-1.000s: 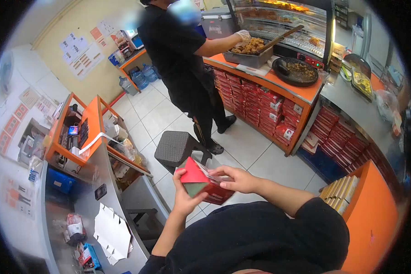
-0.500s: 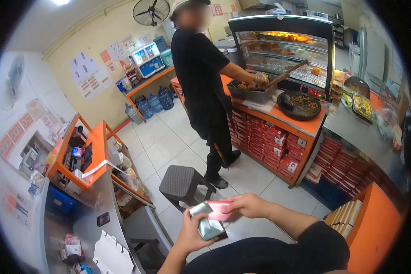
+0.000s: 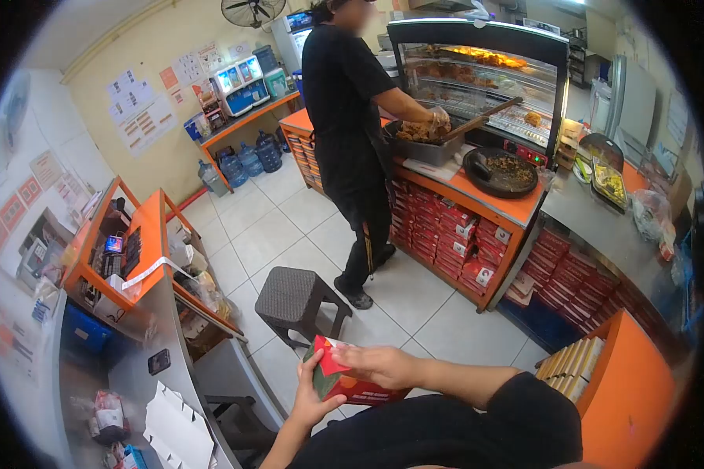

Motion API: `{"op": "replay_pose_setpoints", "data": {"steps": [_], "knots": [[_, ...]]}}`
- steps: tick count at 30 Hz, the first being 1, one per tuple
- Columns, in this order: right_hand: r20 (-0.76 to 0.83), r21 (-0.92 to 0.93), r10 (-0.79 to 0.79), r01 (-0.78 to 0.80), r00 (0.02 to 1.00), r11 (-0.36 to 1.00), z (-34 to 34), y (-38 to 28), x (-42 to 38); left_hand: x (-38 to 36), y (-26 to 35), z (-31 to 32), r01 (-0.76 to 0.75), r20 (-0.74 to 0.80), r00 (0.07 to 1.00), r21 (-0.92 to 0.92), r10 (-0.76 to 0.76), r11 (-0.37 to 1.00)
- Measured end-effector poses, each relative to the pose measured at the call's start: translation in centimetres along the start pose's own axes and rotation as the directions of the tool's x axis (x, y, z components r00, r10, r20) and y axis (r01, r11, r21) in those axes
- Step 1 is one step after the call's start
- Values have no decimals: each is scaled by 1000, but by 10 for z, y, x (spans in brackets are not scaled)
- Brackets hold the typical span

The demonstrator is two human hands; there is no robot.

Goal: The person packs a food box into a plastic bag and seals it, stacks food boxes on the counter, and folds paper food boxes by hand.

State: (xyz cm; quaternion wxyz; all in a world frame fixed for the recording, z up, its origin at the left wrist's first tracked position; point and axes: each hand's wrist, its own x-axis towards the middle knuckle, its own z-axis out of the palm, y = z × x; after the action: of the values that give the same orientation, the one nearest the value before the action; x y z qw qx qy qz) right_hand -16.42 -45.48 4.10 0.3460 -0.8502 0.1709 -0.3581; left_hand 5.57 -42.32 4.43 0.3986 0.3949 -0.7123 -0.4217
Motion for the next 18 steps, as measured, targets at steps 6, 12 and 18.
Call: {"op": "replay_pose_setpoints", "data": {"steps": [6,12,18], "knots": [[122,14,180,-183,976,983,14,-18,-5,-10,-3,24,59,-70,991,-522,-111,851],[77,53,273,-277,959,959,18,25,-65,-4,12,23,-31,-150,982,-734,-117,678],[-267,327,264,-170,927,929,10,8,-52,-10,-43,61,364,286,925,-483,-249,796]]}}
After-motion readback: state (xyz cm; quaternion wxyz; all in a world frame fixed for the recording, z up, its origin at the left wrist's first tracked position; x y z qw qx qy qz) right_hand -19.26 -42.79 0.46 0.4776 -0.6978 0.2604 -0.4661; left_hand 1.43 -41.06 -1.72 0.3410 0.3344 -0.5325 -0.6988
